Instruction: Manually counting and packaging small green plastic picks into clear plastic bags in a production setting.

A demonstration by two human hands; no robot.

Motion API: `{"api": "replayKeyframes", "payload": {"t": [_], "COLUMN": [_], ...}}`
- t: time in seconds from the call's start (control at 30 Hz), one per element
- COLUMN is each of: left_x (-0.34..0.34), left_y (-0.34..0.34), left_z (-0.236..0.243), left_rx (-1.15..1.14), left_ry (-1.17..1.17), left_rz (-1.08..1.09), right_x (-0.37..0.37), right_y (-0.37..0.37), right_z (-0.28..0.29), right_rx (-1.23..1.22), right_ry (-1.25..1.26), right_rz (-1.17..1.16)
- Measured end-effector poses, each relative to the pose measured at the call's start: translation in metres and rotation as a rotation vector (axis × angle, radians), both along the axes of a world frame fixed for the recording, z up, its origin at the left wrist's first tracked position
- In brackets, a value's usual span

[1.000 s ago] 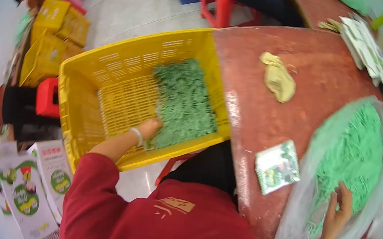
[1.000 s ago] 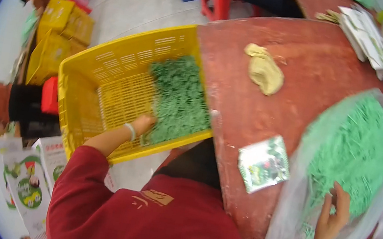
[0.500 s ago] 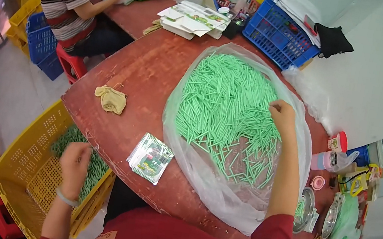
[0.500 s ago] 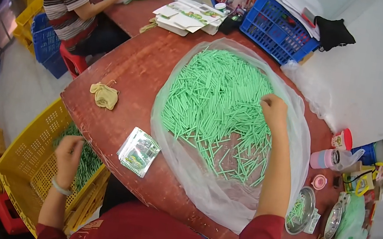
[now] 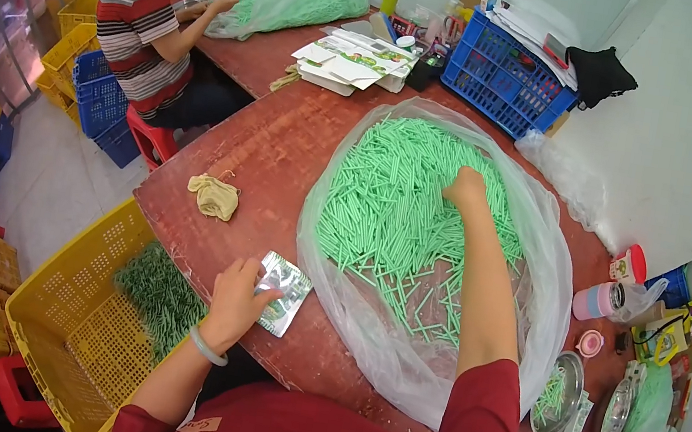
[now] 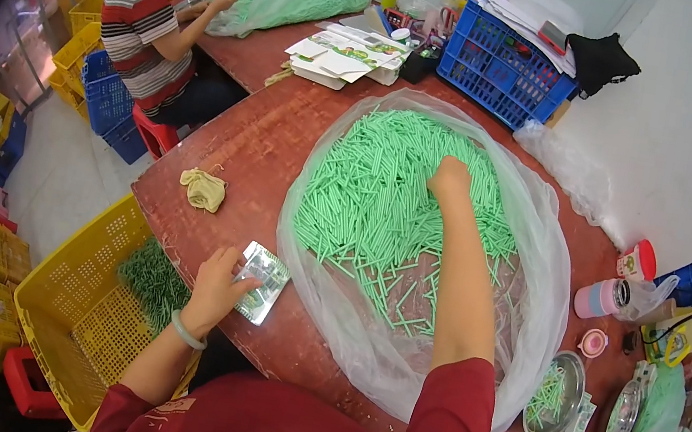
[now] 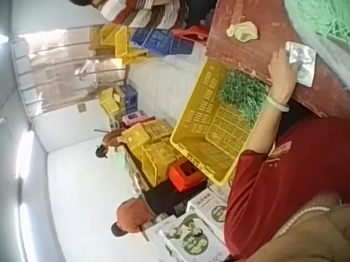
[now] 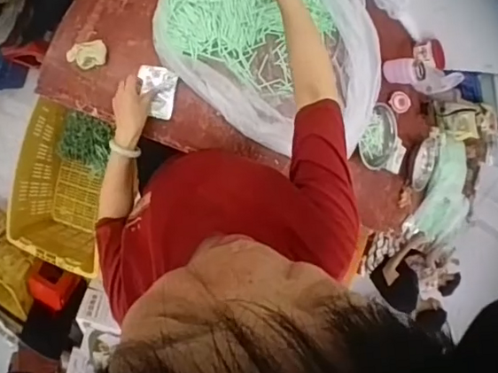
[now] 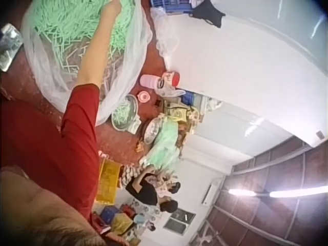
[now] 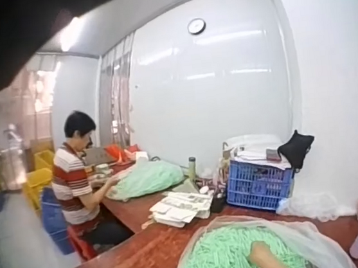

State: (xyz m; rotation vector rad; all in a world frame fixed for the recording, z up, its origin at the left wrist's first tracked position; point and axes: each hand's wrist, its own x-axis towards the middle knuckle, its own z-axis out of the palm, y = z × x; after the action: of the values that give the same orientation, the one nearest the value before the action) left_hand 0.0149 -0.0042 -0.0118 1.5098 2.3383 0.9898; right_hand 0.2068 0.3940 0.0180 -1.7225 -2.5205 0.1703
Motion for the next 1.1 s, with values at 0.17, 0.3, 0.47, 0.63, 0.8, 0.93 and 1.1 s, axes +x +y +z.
{"api": "replayKeyframes", "payload": {"t": [0.17, 0.3, 0.47, 0.63, 0.8, 0.93, 1.1], "left_x": [-0.005, -0.004, -0.004, -0.008, -0.015, -0.007, -0.009], "left_y": [-0.002, -0.003, -0.004, -0.001, -0.003, -0.006, -0.006], "left_z": [-0.009, -0.018, -0.009, -0.007, -0.02, -0.013, -0.017], "left_rx": [0.018, 0.158, 0.171, 0.067, 0.158, 0.267, 0.347], "left_ry": [-0.268, -0.304, -0.02, -0.232, -0.192, -0.293, -0.207], "left_rz": [0.006, 0.038, 0.115, 0.046, 0.042, 0.096, 0.073], "right_x": [0.001, 0.018, 0.03, 0.045, 0.039, 0.05, 0.06], "right_y": [-0.003, 0.018, 0.022, 0.023, 0.015, 0.0, -0.046], "right_z": [-0.004, -0.019, -0.032, -0.023, -0.022, -0.001, 0.038], "right_rx": [-0.006, -0.119, -0.046, 0.02, -0.037, -0.227, -0.635], "right_ry": [-0.001, 0.072, 0.254, 0.299, 0.367, 0.646, 1.161], "right_rz": [-0.006, -0.016, 0.009, 0.094, 0.04, 0.006, 0.0]}}
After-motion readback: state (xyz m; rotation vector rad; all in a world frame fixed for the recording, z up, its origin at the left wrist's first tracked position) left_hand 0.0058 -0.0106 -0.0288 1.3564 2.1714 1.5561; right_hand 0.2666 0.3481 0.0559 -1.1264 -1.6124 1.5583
